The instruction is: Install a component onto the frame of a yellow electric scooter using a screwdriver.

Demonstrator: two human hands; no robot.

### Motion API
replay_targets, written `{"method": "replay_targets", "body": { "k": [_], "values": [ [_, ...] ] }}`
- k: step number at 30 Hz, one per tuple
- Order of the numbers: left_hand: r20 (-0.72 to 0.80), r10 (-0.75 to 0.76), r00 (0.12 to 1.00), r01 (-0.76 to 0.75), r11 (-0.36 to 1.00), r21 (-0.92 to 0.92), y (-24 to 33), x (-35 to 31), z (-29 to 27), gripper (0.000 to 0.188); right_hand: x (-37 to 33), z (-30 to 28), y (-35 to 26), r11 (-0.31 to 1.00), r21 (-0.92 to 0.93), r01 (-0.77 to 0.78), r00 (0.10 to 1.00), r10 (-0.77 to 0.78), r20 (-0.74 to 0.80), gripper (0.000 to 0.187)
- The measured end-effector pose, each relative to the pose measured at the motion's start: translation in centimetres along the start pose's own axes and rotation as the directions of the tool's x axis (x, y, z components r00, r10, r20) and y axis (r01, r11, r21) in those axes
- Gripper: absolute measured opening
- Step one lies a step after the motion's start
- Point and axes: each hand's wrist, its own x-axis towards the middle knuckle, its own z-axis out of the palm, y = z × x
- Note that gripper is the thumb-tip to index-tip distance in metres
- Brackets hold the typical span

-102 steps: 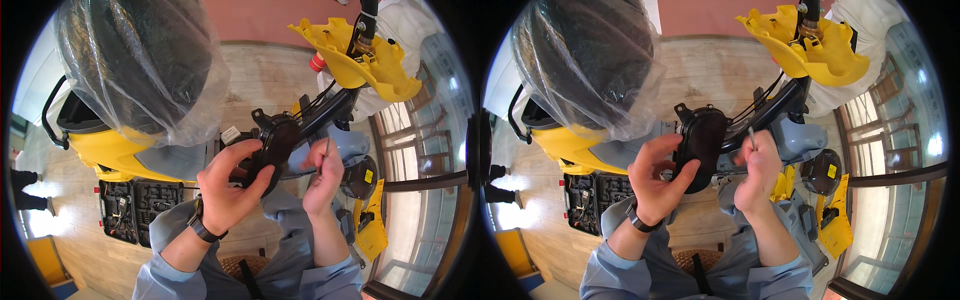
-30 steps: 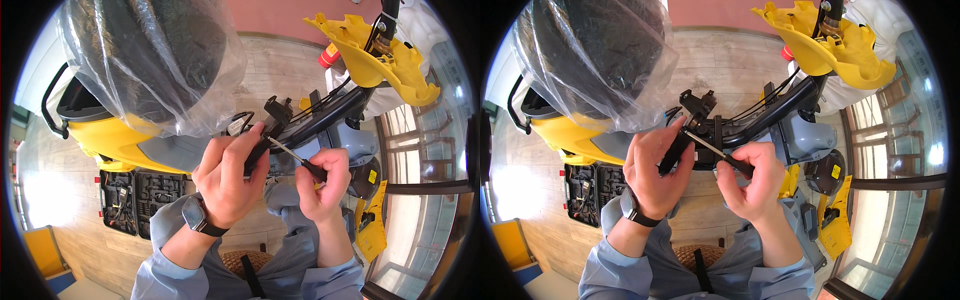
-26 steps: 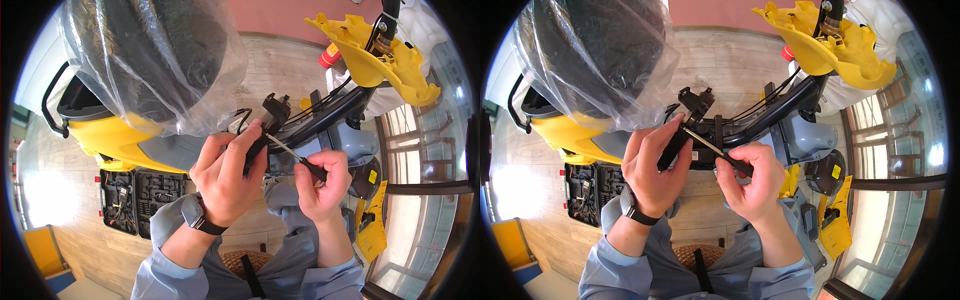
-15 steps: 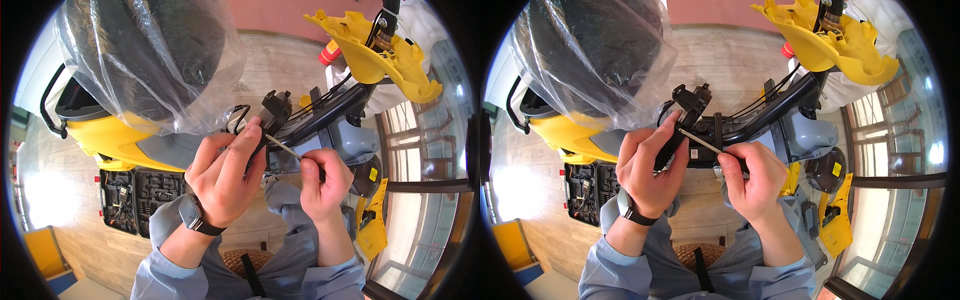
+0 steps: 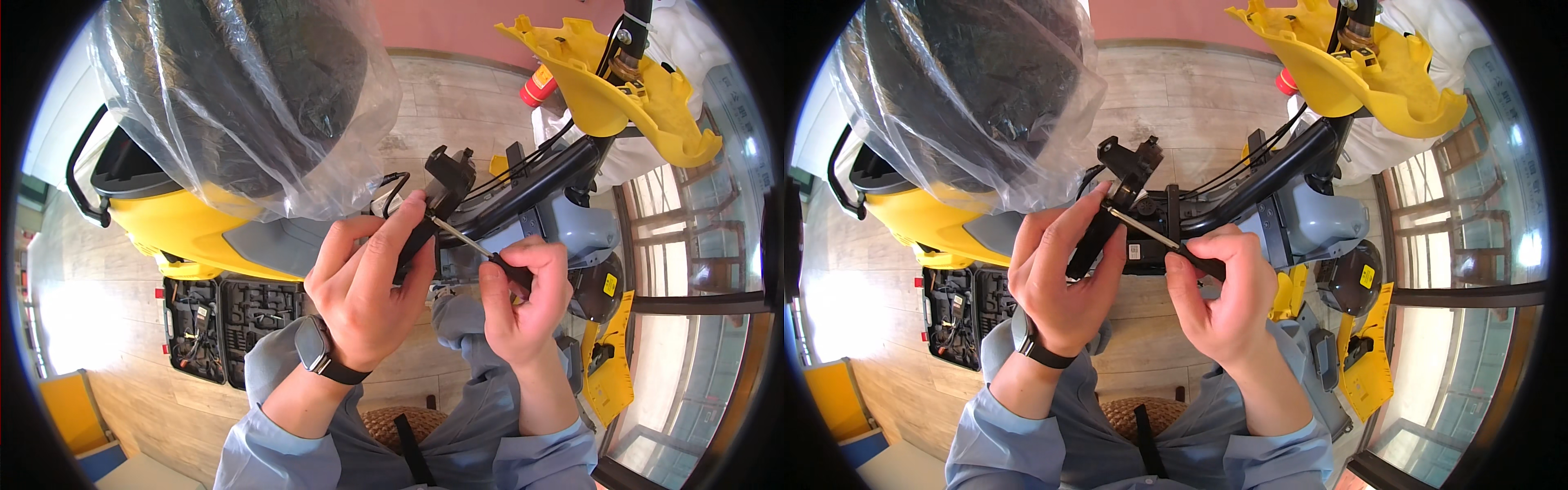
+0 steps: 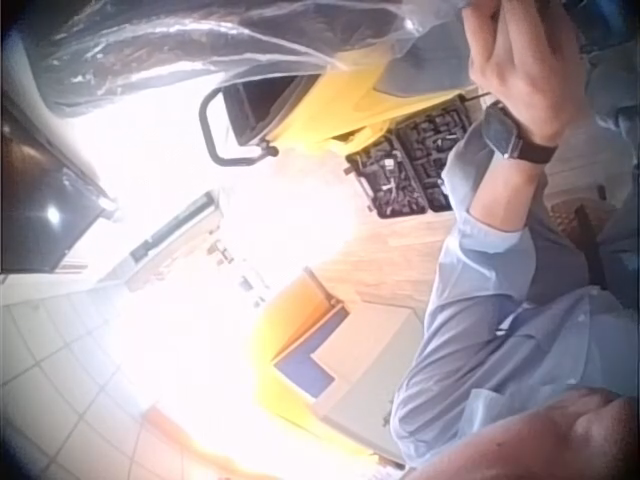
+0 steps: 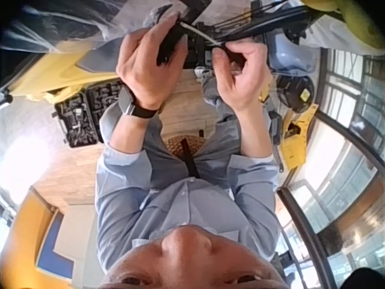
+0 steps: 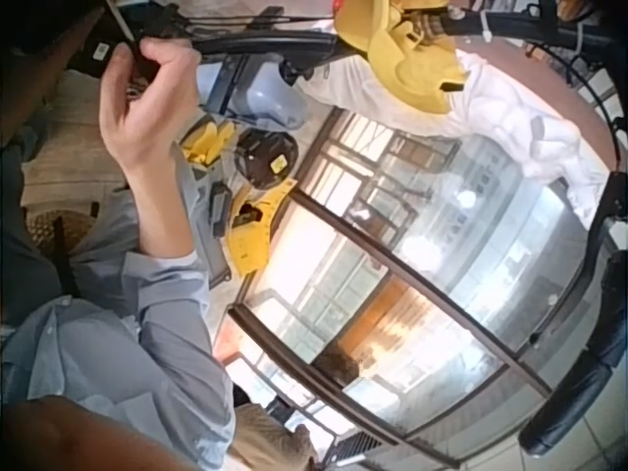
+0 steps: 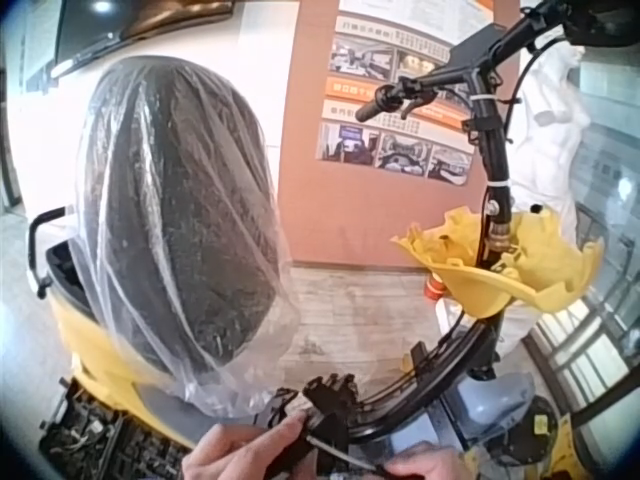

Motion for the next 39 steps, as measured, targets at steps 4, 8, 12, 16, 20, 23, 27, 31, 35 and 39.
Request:
{"method": "replay_targets", "body": {
  "k": [4, 8, 12, 16, 20, 23, 27, 31, 35, 39],
  "values": [
    [-0.020, 0.012, 1.000, -0.012, 1.000, 0.001, -0.2, 0.1, -0.5, 0.045, -0.1, 0.1, -0.2, 0.985, -0.110, 0.137, 0.989, -0.142, -0.039, 0.026],
    [-0.023, 0.089, 0.996, -0.089, 0.996, 0.013, -0.5, 0.1, -0.5, 0.045, -0.3, -0.2, -0.4, 0.987, -0.138, 0.083, 0.994, -0.091, -0.054, 0.025],
    [-0.026, 0.124, 0.992, -0.124, 0.992, -0.001, -0.4, 0.0, -0.5, 0.043, -0.1, -0.1, -0.8, 0.981, -0.170, 0.090, 0.993, -0.103, -0.066, 0.019],
    [-0.027, 0.126, 0.992, -0.126, 0.992, 0.005, -0.3, 0.1, -0.5, 0.043, 0.5, -0.3, -0.8, 0.961, -0.218, 0.172, 0.983, -0.181, -0.021, 0.015],
    [0.002, 0.159, 0.987, -0.159, 0.987, -0.004, -0.3, 0.1, -0.5, 0.045, 0.3, -0.4, -1.0, 0.980, -0.188, 0.060, 0.998, -0.065, -0.020, 0.016],
    [0.022, 0.064, 0.998, -0.063, 0.997, -0.048, 0.3, -0.1, -0.5, 0.039, 0.5, -0.7, -1.0, 0.988, -0.153, 0.035, 0.999, -0.033, 0.016, 0.012],
    [-0.028, -0.064, 0.998, 0.058, 0.980, -0.190, -0.1, -0.4, 0.4, 0.029, 0.5, -0.2, -1.0, 0.999, -0.007, 0.044, 0.999, -0.044, -0.001, 0.016],
    [-0.002, 0.201, 0.980, -0.200, 0.980, 0.014, -1.0, 0.3, 0.0, 0.030, 0.3, 0.0, -0.2, 0.959, -0.158, 0.235, 0.968, -0.246, -0.052, 0.024],
    [0.009, 0.257, 0.966, -0.257, 0.962, 0.086, -0.9, 0.3, -0.2, 0.028, 0.2, 0.0, -0.1, 0.941, -0.193, 0.278, 0.955, -0.293, -0.054, 0.024],
    [0.002, 0.275, 0.962, -0.274, 0.958, 0.087, -0.8, 0.4, -0.3, 0.026, 0.3, 0.0, -0.4, 0.965, -0.177, 0.195, 0.976, -0.209, -0.064, 0.020]
  ]
}}
